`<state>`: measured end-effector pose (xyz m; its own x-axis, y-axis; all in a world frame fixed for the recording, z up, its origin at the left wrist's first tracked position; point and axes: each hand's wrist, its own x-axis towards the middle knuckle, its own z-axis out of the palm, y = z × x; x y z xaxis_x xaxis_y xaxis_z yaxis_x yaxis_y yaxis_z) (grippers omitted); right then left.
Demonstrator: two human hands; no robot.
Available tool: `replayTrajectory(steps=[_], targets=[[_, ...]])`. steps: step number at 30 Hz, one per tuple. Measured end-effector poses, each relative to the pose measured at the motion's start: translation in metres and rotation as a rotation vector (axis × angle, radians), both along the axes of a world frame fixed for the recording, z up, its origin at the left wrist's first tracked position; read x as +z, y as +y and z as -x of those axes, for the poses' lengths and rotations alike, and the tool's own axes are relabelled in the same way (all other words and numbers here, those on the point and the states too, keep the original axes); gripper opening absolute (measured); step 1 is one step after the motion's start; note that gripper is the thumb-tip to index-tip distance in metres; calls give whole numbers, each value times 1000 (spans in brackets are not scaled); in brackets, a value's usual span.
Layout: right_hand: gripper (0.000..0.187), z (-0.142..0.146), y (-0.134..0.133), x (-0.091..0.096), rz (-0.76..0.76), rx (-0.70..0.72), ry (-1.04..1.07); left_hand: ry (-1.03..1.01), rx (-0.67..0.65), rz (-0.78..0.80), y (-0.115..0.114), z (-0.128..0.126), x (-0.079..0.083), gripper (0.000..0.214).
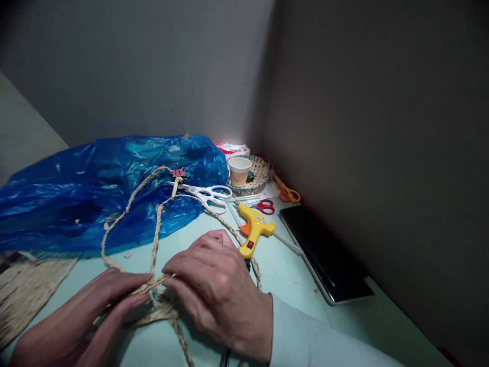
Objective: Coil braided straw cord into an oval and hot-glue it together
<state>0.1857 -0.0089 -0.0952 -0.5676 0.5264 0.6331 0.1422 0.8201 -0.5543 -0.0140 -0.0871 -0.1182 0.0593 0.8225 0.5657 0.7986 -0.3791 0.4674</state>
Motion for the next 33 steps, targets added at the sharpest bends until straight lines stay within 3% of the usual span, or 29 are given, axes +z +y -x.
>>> replayTrajectory(steps=[4,8,12,14,16,20,24,29,33], targets=[[26,-1,-1,-2,2,10,33,15,-32,-1,4,1,5,14],[13,-1,-4,4,95,-27,99,30,-53,18,7,3,10,15],[13,-5,5,10,405,-126,224,-41,-65,78,13,9,18,15],[12,-6,13,10,593,-133,334,-168,-26,201,17,13,22,7],[11,-5,21,9,686,-117,379,-373,11,393,20,15,26,12],[20,-3,25,7,742,-90,305,-827,-11,726,23,13,31,24],[23,-1,19,5,758,-63,229,-1125,-55,841,21,6,29,26],[34,-1,13,-2,696,-99,118,-1311,-104,916,19,-2,23,25],[44,-1,11,-4,648,-112,47,-1327,-44,932,18,-9,25,28]])
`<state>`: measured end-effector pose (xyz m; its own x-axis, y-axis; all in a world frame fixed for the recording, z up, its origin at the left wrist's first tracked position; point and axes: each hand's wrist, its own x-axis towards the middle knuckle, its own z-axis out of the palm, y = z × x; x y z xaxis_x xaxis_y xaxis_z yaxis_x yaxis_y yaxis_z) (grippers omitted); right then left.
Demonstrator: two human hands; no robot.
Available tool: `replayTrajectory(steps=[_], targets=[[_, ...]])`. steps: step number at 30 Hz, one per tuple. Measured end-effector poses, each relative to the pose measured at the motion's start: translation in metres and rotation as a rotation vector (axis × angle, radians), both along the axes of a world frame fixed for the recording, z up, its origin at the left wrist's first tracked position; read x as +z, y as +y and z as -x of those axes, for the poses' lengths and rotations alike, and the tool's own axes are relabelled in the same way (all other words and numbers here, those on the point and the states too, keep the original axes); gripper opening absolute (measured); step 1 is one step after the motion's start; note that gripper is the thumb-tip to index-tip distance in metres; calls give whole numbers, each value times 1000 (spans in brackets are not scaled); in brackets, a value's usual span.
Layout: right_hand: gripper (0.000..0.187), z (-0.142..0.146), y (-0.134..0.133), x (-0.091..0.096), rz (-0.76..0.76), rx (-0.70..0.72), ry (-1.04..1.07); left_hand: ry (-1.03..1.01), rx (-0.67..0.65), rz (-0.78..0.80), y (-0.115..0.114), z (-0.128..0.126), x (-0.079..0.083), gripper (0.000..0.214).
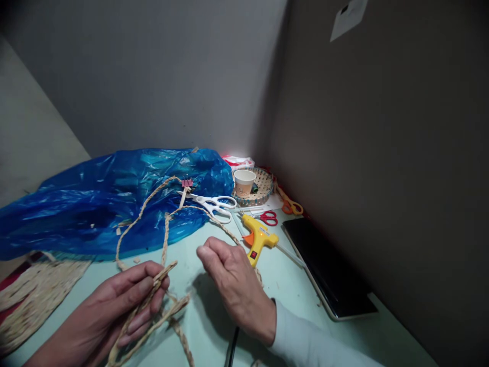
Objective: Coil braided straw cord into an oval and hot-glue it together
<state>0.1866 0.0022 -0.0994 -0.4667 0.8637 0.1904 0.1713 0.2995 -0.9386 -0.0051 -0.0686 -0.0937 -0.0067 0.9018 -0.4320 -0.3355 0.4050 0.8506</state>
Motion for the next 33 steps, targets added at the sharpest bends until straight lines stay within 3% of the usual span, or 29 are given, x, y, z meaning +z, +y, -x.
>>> replayTrajectory(steps=[5,14,17,25,30,33], targets=[[36,1,1,-1,-2,100,10,-3,59,36,-1,-7,5,26],[17,2,1,-5,-21,92,94,138,35,17,-3,-8,6,32],[23,2,0,-2,-3,62,67,159,54,49,-3,-9,7,38],[31,1,1,-1,-181,-85,-54,61,7,42,-5,-8,3,42],[38,3,0,-4,-179,-60,-50,34,-77,30,-5,-2,-6,46],[29,2,0,-3,-164,8,-38,72,-132,25,-4,0,-11,42]])
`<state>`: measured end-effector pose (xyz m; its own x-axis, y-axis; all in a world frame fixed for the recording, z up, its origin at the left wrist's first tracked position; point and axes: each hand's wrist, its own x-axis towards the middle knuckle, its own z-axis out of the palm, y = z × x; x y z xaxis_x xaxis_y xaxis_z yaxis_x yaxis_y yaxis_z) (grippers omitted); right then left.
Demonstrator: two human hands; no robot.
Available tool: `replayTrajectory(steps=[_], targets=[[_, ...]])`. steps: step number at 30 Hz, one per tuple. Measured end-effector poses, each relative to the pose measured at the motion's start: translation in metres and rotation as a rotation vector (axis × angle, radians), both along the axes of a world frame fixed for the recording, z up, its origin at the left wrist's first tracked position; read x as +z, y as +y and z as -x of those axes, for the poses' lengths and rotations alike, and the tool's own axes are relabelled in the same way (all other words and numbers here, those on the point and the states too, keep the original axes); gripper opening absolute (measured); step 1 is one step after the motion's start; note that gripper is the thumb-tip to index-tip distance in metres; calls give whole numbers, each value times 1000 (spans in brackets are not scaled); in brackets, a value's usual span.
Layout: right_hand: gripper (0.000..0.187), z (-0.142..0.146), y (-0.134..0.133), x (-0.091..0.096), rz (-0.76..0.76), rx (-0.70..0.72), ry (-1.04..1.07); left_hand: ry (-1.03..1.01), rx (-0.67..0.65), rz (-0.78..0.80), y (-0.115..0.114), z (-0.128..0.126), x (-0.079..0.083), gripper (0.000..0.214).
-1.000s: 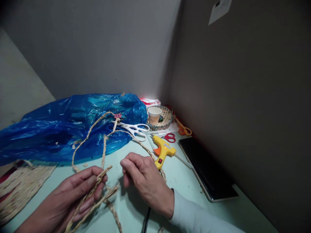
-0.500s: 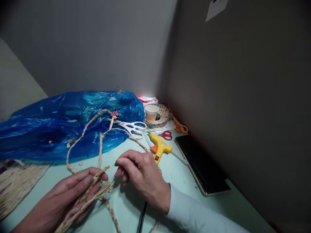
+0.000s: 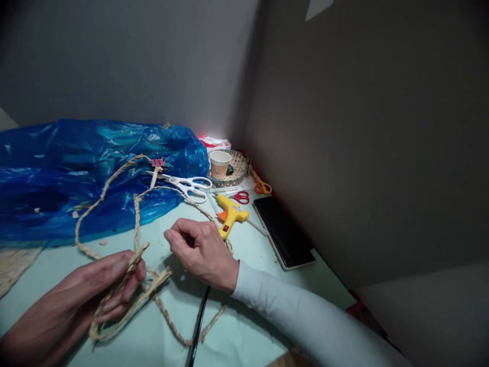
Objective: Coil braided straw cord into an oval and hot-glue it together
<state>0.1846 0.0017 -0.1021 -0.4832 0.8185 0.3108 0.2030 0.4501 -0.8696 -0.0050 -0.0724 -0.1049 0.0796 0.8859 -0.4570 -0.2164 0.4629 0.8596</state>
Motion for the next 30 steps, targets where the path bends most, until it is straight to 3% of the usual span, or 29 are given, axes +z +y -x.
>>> replayTrajectory(steps=[6,10,14,17,22,26,30], targets=[[16,-1,4,-1,47,104,29,317,-48,-287,-4,5,-2,32],[16,-1,3,-1,40,89,39,747,-45,-679,-9,7,3,20],[25,-1,-1,1,17,28,46,942,-13,-972,-11,4,4,8],[37,0,-3,-1,11,-8,53,1035,-19,-1129,-12,2,2,12],[46,1,-1,-3,21,24,46,1169,-84,-1260,-12,12,-11,19],[34,-1,-1,0,21,114,44,1246,-128,-1250,-10,20,-20,21],[28,-2,-1,2,42,121,58,1216,-143,-1214,-9,17,-15,22]])
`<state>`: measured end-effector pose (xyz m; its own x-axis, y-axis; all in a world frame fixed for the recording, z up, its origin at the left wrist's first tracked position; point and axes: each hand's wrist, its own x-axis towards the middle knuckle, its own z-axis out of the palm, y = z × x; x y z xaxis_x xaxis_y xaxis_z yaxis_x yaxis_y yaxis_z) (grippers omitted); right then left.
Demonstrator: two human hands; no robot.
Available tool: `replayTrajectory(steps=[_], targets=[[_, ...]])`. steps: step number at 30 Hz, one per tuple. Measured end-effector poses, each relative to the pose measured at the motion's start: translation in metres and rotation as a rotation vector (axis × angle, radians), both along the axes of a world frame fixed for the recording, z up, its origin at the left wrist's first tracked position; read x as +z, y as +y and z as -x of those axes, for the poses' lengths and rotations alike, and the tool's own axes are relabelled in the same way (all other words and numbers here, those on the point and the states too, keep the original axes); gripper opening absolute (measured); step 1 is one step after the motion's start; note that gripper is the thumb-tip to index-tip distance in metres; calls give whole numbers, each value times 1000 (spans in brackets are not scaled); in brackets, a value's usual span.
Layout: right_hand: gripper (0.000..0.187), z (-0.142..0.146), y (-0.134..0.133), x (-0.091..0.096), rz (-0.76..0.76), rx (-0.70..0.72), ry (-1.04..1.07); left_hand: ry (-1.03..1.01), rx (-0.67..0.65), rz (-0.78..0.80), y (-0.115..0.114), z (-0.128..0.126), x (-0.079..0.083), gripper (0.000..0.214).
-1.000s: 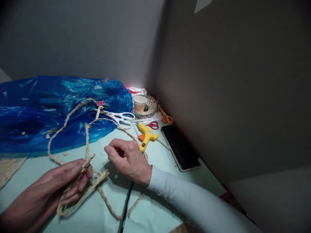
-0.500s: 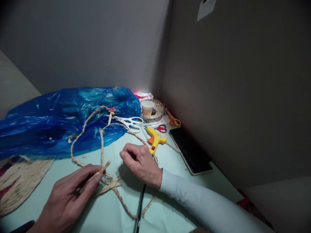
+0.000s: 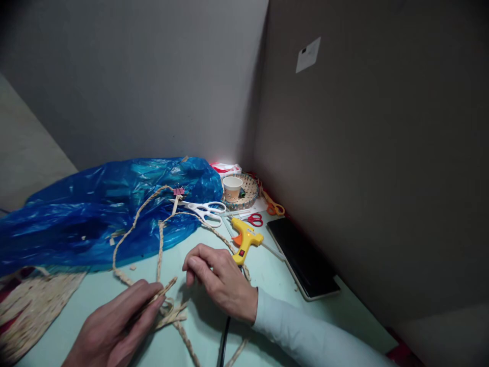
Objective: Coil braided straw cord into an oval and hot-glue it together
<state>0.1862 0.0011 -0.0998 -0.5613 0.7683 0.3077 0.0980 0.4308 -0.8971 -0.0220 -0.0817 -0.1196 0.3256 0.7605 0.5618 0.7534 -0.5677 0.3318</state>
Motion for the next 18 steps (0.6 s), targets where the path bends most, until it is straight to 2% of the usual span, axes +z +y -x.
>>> replayTrajectory(steps=[6,14,18], targets=[[20,0,1,2,-18,-104,7,-76,6,53,2,-7,9,16],[40,4,-2,-1,-79,-152,-4,-121,64,1,5,1,4,16],[41,3,0,-1,-63,-109,13,-197,149,82,9,2,10,7]])
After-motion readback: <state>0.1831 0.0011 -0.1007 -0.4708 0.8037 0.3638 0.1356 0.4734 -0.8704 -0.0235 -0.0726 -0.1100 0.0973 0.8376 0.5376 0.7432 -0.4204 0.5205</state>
